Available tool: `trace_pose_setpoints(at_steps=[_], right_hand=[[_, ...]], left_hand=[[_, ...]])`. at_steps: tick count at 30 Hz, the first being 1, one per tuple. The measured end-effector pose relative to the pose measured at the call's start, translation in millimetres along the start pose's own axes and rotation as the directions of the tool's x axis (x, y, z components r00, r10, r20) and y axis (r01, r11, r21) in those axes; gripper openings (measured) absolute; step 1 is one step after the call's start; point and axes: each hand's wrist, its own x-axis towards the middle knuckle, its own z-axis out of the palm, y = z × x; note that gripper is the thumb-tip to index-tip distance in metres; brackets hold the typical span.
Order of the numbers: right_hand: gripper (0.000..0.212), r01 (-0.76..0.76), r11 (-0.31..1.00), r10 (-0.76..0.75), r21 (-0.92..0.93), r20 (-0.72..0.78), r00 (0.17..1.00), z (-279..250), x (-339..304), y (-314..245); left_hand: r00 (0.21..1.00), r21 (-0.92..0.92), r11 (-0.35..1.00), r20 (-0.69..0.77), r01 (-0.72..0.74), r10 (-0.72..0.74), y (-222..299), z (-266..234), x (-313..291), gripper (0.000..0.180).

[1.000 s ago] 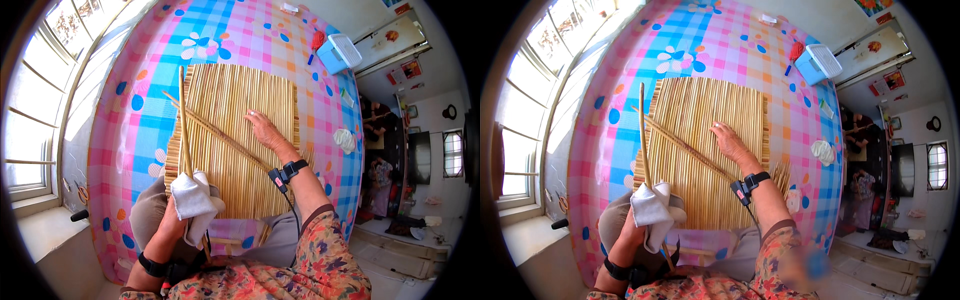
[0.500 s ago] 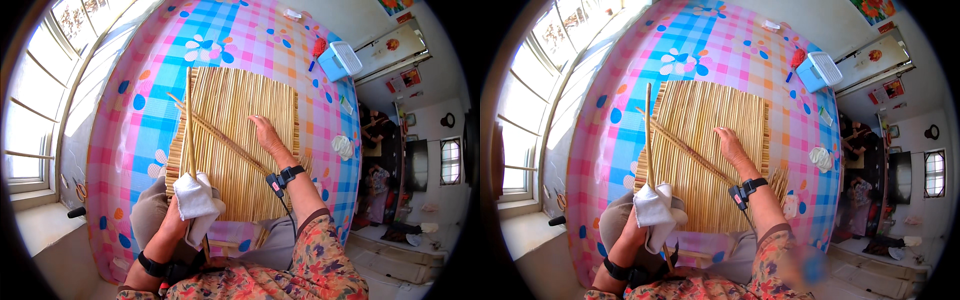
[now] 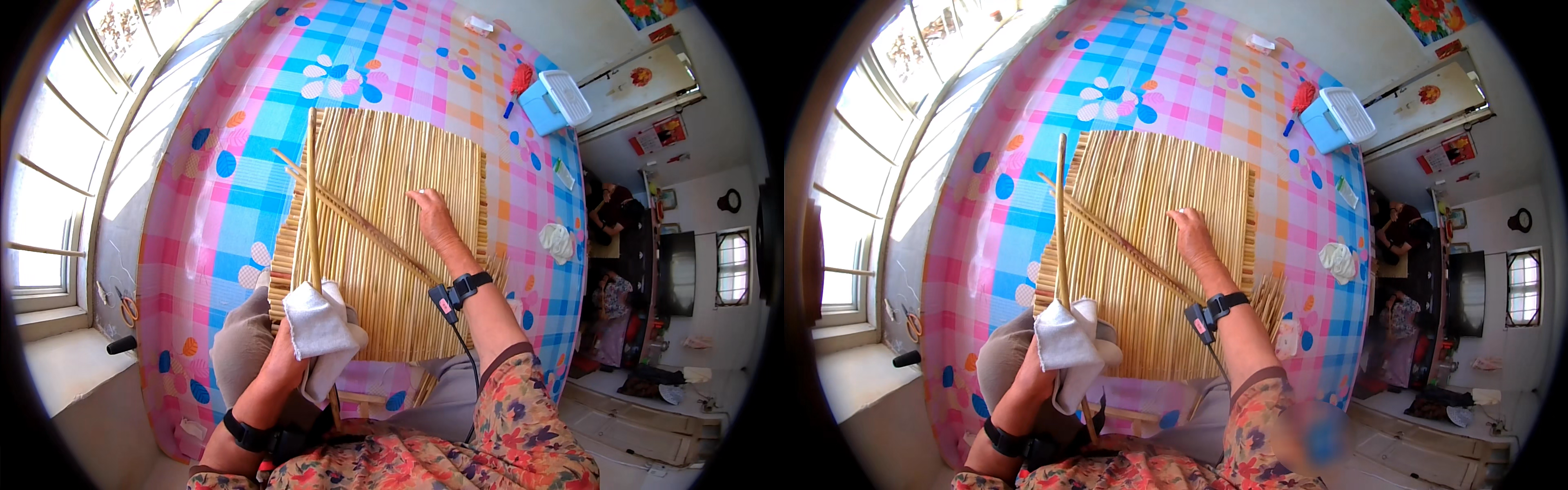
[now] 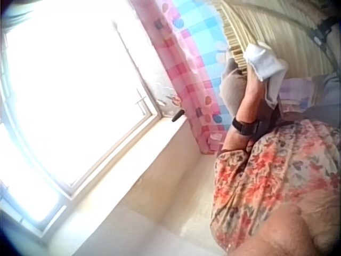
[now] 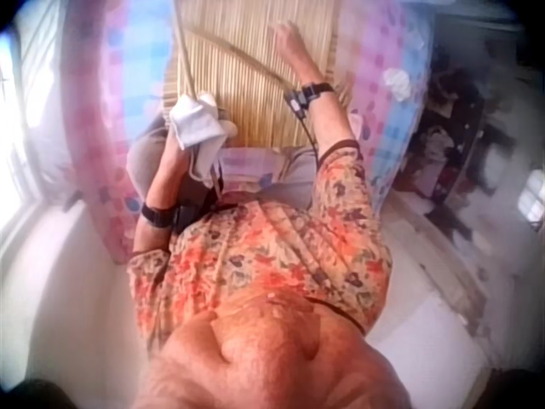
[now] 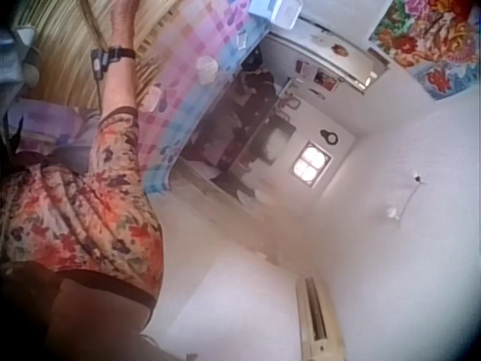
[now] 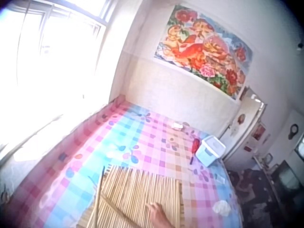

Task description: The person wipes long wooden rods with a white cloth, handling them one at a time and then placing them onto a bamboo mat on the floor.

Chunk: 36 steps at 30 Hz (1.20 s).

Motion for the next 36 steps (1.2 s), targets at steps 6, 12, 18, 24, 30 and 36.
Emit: trace_pose_setpoints(at_steps=[6, 12, 18, 24, 30, 36], right_hand=[[0.030, -0.051, 0.998, 0.053, -0.030, 0.064, 0.997, -0.4, 3.2, -1.5], [0.030, -0.075, 0.994, 0.079, -0.074, 0.055, 0.995, 0.2, 2.3, -6.1], [0.032, -0.038, 0.994, 0.040, -0.105, 0.012, 0.999, 1.7, 1.1, -10.7], [0.031, -0.018, 0.997, 0.020, -0.078, 0.023, 1.000, 1.0, 0.1, -9.0], [0.029, -0.053, 0.994, 0.054, -0.098, 0.008, 0.998, 10.5, -1.3, -7.7], [0.029, -0.025, 0.997, 0.019, -0.079, -0.080, 0.997, 13.9, -4.7, -7.2]], left_hand=[[1.000, -0.005, 1.000, -0.001, 0.000, 0.000, -3.1, -1.9, 1.4, 0.031], [1.000, 0.000, 1.000, -0.006, 0.013, -0.013, 1.7, 2.6, 0.6, 0.031], [1.000, 0.022, 1.000, 0.021, 0.004, -0.004, 3.9, 3.0, 0.9, 0.032], [0.999, 0.010, 1.000, 0.038, -0.021, 0.021, -0.7, 0.3, 0.5, 0.030], [1.000, -0.048, 0.999, -0.005, 0.005, -0.005, 7.8, 4.9, -1.0, 0.027], [1.000, -0.063, 0.998, 0.010, 0.007, -0.006, 13.2, 8.8, -1.7, 0.027]])
